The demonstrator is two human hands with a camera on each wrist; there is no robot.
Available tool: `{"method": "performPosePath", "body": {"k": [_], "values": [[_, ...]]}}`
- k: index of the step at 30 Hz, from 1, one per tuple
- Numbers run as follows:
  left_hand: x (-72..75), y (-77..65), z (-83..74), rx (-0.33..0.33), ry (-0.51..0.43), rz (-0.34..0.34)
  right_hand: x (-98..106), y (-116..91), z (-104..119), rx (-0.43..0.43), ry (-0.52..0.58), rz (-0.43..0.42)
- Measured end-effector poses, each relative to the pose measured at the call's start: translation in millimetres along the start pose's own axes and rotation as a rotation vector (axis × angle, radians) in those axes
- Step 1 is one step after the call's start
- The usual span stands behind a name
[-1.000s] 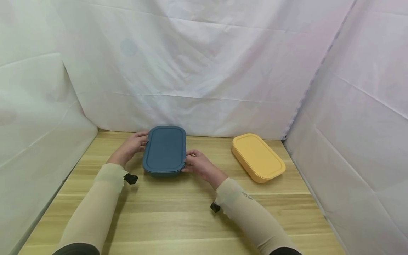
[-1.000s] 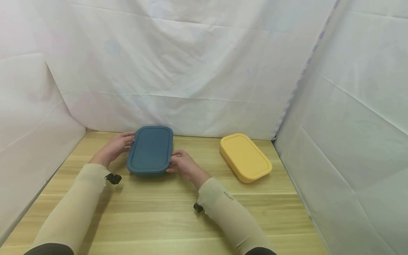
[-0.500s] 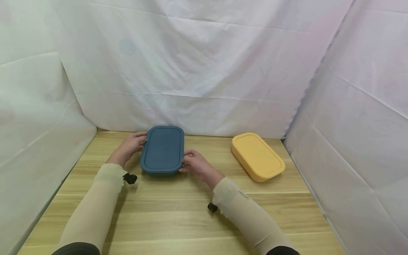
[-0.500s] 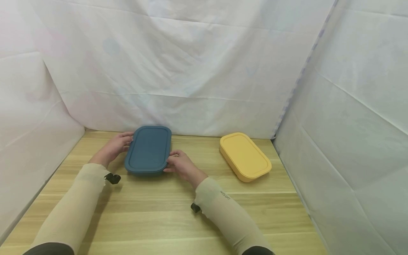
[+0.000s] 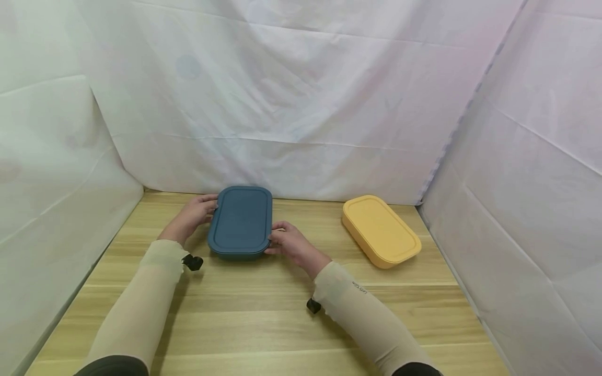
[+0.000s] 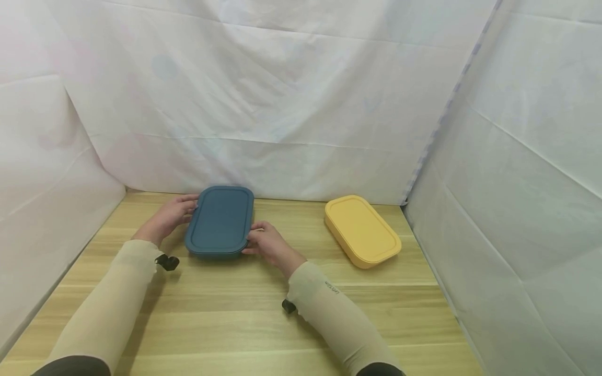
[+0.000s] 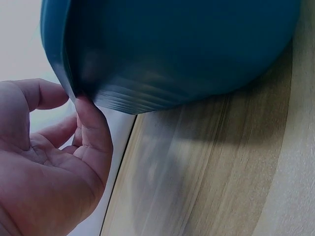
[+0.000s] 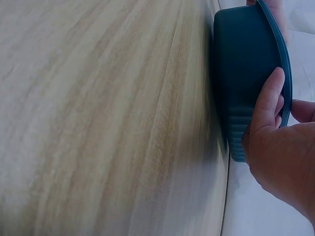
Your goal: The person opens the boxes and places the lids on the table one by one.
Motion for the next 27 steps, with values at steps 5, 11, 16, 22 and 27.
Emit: {"method": "performPosePath", "body": {"k": [5,11,16,22,27], "values": [[-1.2,-0.9,1.8,0.01,0.008,-0.009,0.4,2.0,-3.0,-0.006,0.007,0.003],[-4.5,-2.2,3.1,-0.012,-0.009,-0.014,2.3,3.3,-4.6,-0.017,0.016,-0.002],[-4.3,-1.8,5.5,-0.013,-0.055,-0.005,2.9,4.8,-5.3,-0.018,0.025,-0.008],[-4.5,0.2,10.4,-0.003,-0.091,-0.006,3.0,5.3,-5.6,-0.018,0.032,-0.004],[-4.7,-0.8,11.9,-0.002,-0.103,-0.008,3.6,3.4,-5.7,-0.017,0.026,0.0]]}}
Point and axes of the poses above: each hand's wrist, its own y-axis towards the middle knuckle, its own x-axis out of the back of the hand, z = x × y, the point moved 3 cm from there along y, towards the middle knuckle, and after that the axes turned 4 degrees about y, right-handed, at the moved point
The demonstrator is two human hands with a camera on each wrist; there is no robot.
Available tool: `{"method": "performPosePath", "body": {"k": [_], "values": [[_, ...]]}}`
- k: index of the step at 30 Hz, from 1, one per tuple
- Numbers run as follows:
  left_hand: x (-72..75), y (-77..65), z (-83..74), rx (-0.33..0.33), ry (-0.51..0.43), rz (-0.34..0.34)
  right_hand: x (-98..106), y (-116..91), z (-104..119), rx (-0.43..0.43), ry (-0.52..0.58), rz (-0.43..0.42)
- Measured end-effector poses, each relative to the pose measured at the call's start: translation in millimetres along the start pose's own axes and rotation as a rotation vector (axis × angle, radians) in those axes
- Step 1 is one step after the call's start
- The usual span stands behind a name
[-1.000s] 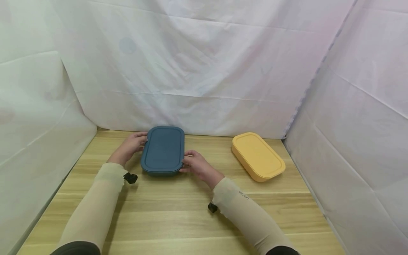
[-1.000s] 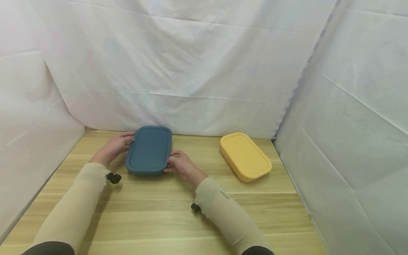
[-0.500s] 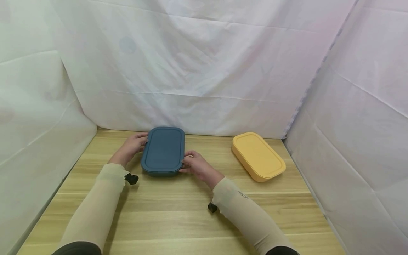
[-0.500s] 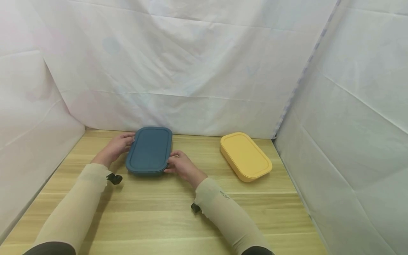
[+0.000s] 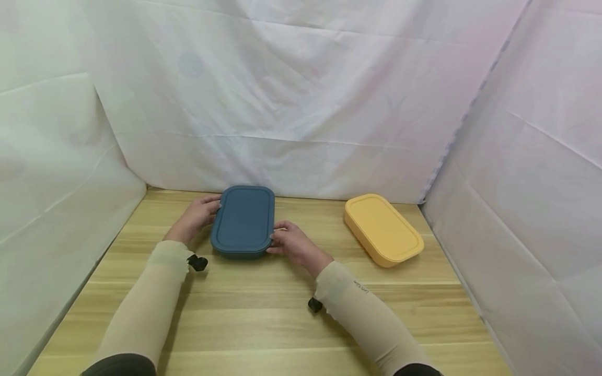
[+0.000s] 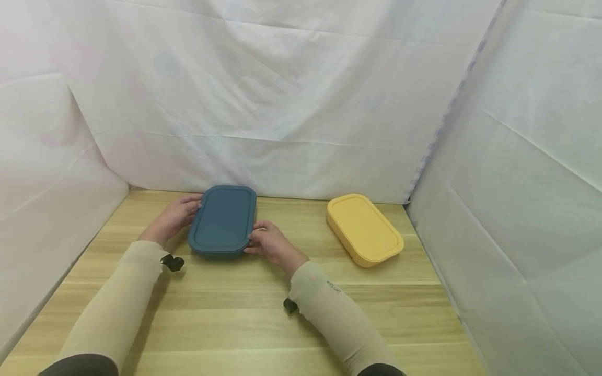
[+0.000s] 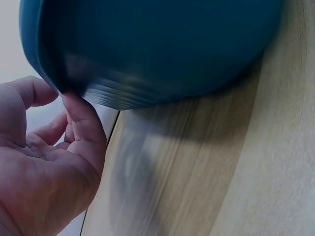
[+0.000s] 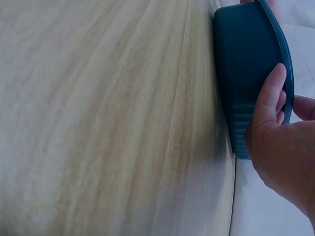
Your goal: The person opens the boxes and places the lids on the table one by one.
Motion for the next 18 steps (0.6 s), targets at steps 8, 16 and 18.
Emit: {"method": "performPosePath", "body": {"k": [8,16,18], "values": [[-0.1,1.9,1.4,0.007,-0.019,0.002,0.6,0.6,0.1,0.008,-0.04,-0.003],[-1.5,-1.7,-5.5,0.024,-0.055,-0.018,-10.4,-7.0,8.6,0.065,-0.358,-0.132],[-1.9,-4.9,-9.4,0.03,-0.066,-0.015,-16.0,-9.9,11.5,0.107,-0.531,-0.17]]}}
Point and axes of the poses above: each hand's wrist, its own y-axis towards the middle knuckle, its own x-axis out of the back of the hand, z = x × y, the point moved 3 cm from there along y, towards the middle knuckle, and after that the axes turned 4 degrees about y, right-handed, at the moved point
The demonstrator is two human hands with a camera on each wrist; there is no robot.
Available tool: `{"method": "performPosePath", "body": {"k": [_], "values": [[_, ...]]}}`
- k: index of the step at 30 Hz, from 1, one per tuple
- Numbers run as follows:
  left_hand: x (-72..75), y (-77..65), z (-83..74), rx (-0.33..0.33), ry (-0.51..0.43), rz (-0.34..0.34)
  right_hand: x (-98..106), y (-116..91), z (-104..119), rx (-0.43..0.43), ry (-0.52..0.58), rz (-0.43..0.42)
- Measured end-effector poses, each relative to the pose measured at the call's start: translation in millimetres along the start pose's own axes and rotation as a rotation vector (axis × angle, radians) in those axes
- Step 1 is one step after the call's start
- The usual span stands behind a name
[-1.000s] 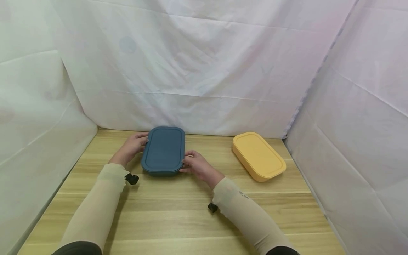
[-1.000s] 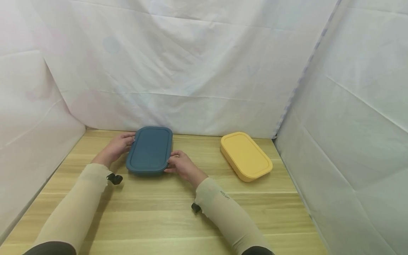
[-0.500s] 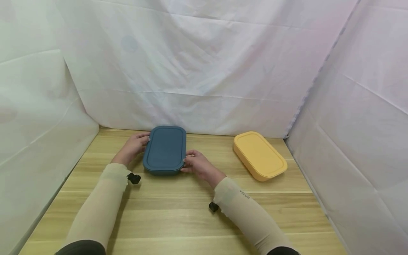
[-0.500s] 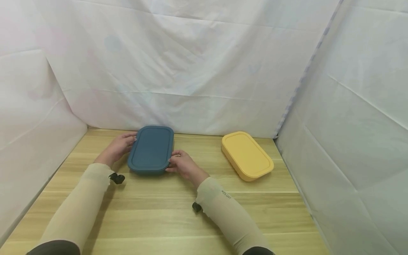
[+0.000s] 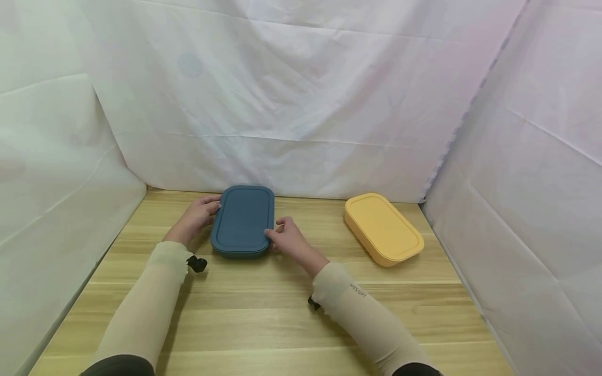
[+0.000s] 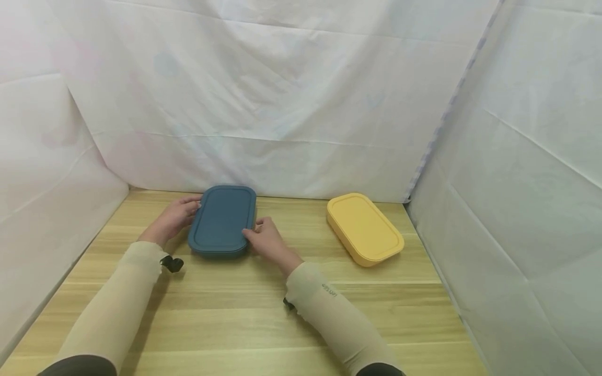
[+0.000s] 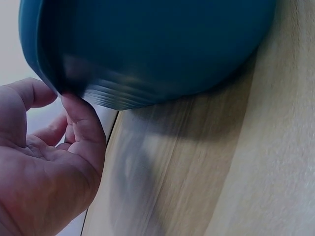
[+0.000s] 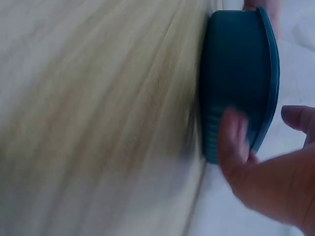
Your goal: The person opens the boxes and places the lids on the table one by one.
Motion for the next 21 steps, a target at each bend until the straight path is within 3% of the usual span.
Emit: {"method": "performPosePath", "body": {"k": [3,8,21], "values": [[-2.1,-5.2,-5.7,0.003,-0.009,0.004,-5.4,-2.7,6.0,0.092,-0.278,-0.039],[-4.2,-8.9,-8.7,0.005,-0.01,-0.001,-14.8,-4.1,11.4,0.196,-0.561,-0.07],[-5.5,-9.6,-8.7,0.008,0.017,-0.008,-37.6,-0.4,12.7,0.186,-0.88,-0.024]]}}
Point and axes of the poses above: each hand's wrist, its own y-axis towards the middle knuckle, its own x-axis out of the back of the hand, z = x × y, the point moved 3 cm from there along y, towards the middle knuckle, and after that the axes turned 4 degrees about y, right-handed, at the moved point
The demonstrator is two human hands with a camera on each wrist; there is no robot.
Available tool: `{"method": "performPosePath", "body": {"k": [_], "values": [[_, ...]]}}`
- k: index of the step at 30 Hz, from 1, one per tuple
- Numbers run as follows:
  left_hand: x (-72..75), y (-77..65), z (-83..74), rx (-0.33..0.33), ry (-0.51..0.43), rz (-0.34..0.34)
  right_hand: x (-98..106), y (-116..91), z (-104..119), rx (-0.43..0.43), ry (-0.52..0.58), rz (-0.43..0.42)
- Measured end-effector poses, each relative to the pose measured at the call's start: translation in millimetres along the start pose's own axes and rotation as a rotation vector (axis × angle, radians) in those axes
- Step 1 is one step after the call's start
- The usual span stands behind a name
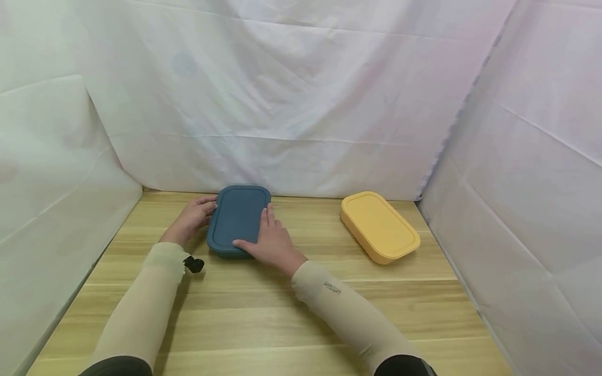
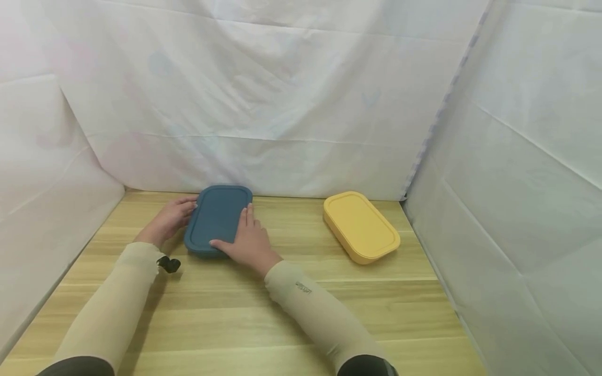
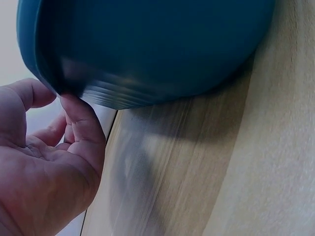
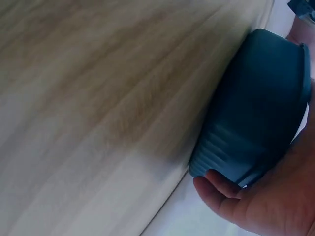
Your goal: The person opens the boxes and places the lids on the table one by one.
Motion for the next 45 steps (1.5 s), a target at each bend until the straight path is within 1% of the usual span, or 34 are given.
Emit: {"method": "performPosePath", "body": {"k": [5,10,14,18,21,24,28,32,34,35,37,39,42,45], "values": [[0.5,3.3,2.8,0.003,0.01,0.005,-3.0,1.7,0.2,-0.016,-0.041,-0.011],[2.9,11.5,11.5,-0.004,0.016,-0.004,-4.1,2.5,0.0,-0.009,-0.057,-0.013],[4.1,14.5,15.3,-0.026,0.061,-0.011,-4.8,3.2,1.0,-0.008,-0.062,-0.01],[3.9,13.5,12.4,-0.023,0.158,-0.03,-5.7,2.9,2.0,-0.003,-0.075,0.002],[5.8,13.2,7.7,-0.023,0.24,-0.018,-5.1,2.2,3.1,-0.003,-0.073,0.011],[8.5,15.1,0.8,-0.042,0.321,0.018,-4.1,2.1,4.1,-0.003,-0.06,0.018],[11.3,21.5,-12.1,-0.065,0.436,0.074,-2.9,2.8,3.6,-0.008,-0.05,0.024],[13.1,29.6,-28.7,-0.078,0.582,0.13,-3.5,4.1,1.6,-0.016,-0.055,0.029],[13.9,33.4,-35.7,-0.09,0.667,0.138,-4.0,4.5,1.9,-0.015,-0.059,0.034],[13.4,35.7,-39.0,-0.098,0.708,0.142,-4.3,4.7,2.0,-0.015,-0.061,0.033],[11.2,41.0,-44.1,-0.119,0.775,0.129,-3.7,4.3,2.6,-0.014,-0.066,0.035],[8.0,45.7,-49.1,-0.144,0.828,0.118,-3.0,4.0,3.0,-0.012,-0.07,0.034],[1.6,49.6,-55.1,-0.177,0.881,0.112,-2.1,3.7,3.8,-0.007,-0.069,0.028],[-4.3,50.1,-58.2,-0.186,0.91,0.118,-3.8,4.0,3.9,-0.002,-0.072,0.029]]}}
Point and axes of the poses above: each hand's wrist, its own y-axis towards the middle knuckle, its own x-axis out of the back of the hand, z = x × y, the point moved 3 cm from there along y, towards the middle knuckle, and after that the axes turned 4 degrees about y, right-handed, at the moved point
